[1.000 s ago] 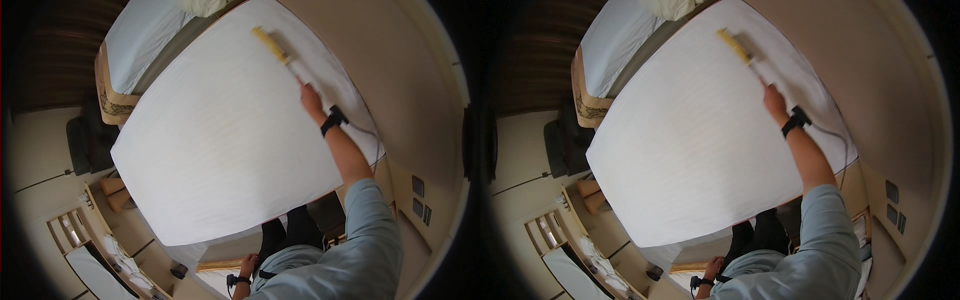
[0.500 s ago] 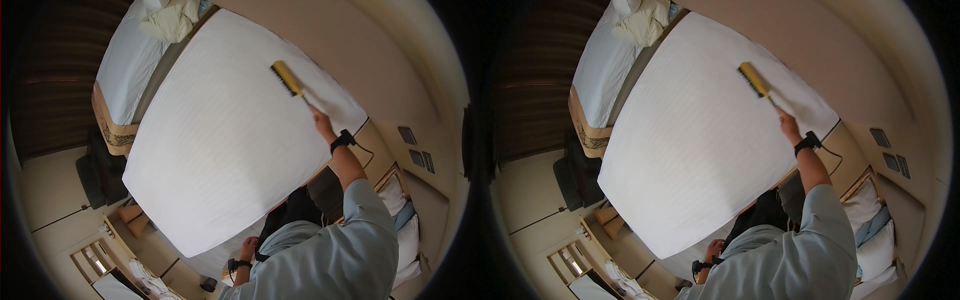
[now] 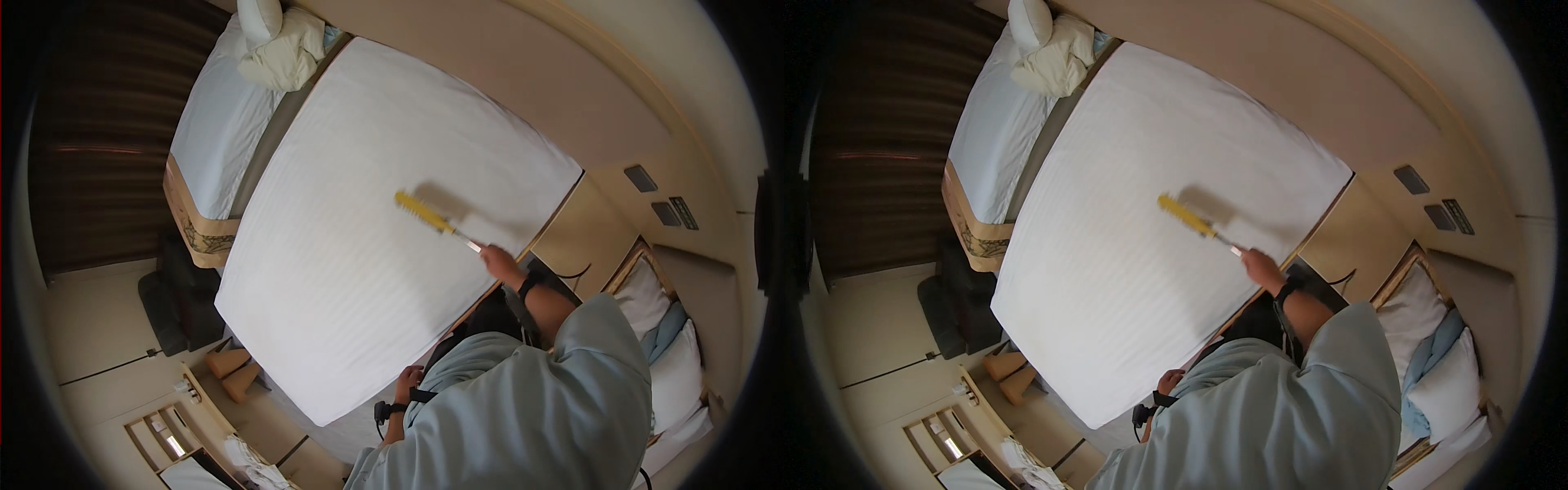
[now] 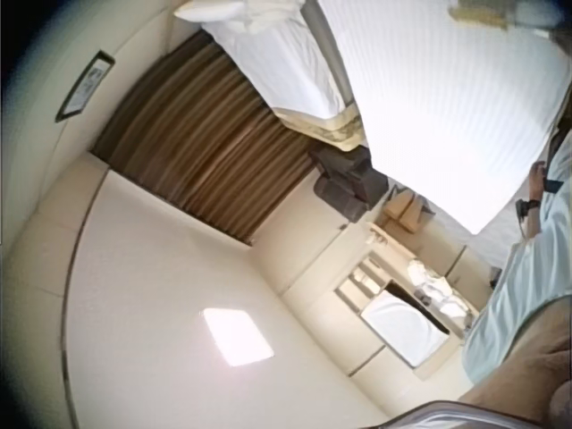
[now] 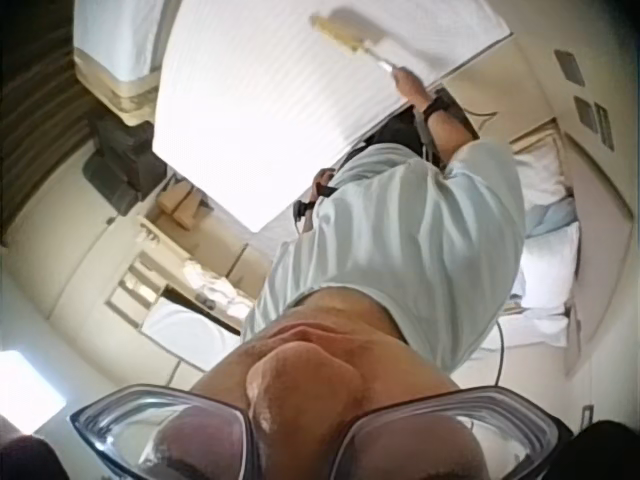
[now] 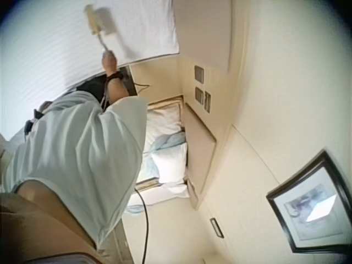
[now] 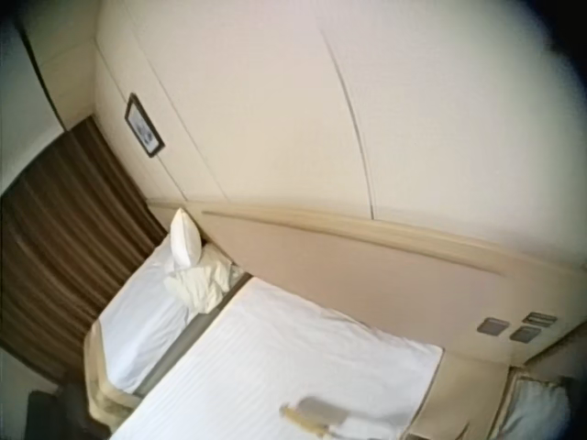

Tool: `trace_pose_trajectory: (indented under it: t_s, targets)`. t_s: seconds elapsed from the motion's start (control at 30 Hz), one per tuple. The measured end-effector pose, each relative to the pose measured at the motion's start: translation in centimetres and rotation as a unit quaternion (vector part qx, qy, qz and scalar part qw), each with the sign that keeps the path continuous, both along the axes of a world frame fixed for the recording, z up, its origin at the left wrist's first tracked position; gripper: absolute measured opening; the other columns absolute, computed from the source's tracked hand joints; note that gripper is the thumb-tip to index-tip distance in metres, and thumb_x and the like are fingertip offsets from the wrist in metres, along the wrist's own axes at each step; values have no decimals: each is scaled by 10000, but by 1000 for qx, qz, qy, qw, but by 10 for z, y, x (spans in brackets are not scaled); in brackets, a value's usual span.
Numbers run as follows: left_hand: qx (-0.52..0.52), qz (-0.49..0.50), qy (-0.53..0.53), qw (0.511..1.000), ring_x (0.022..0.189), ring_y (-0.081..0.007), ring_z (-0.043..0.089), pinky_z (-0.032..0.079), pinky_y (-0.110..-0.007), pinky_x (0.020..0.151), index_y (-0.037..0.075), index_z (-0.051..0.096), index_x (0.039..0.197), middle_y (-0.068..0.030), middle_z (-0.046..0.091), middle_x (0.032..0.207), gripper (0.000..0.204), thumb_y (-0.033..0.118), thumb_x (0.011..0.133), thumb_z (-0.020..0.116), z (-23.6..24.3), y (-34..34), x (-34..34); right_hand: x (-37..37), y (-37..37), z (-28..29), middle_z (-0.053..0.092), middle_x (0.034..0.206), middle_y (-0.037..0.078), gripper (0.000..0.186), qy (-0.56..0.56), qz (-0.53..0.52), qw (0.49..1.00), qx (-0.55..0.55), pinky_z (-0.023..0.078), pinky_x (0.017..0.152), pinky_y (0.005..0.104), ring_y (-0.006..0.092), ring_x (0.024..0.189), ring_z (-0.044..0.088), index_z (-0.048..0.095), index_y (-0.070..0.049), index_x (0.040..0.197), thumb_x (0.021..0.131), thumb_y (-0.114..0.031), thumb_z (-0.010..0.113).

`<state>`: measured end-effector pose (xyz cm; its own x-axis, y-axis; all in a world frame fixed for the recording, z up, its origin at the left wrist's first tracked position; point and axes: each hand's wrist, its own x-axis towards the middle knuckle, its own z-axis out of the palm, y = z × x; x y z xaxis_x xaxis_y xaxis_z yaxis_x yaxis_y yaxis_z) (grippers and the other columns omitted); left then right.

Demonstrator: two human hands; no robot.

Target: Clean the surface of the bed using a handheld brush.

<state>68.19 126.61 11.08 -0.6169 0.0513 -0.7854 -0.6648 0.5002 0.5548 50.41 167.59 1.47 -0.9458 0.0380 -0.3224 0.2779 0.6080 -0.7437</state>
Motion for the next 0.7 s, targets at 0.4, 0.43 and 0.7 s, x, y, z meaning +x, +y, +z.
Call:
trace_pose_trajectory:
  t_s: [0.4,0.43,0.7]
  targets:
    - [-33,-86,-43,995,688,-126,574,452,-249,612,31,582,1026,-66,626,806,258,177,881,427,10,-6,-20,69,110,-45,596,847,192,458,-37,-220,972,76,463,726,442,363,827,572,506,-210,1233,795,-84,458]
    - [-25,-84,-49,995,687,-127,574,453,-251,615,31,587,1017,-65,626,804,255,170,876,427,11,-2,-23,71,136,-40,587,832,187,468,-11,-242,965,105,463,712,441,356,810,571,494,-224,1244,800,-80,459]
    - [-36,-123,-39,991,666,-109,556,451,-241,609,49,614,993,-31,616,769,235,144,850,453,12,28,-37,100,206,12,559,803,154,498,26,-204,958,202,447,663,411,323,745,554,458,-220,1279,810,-54,481]
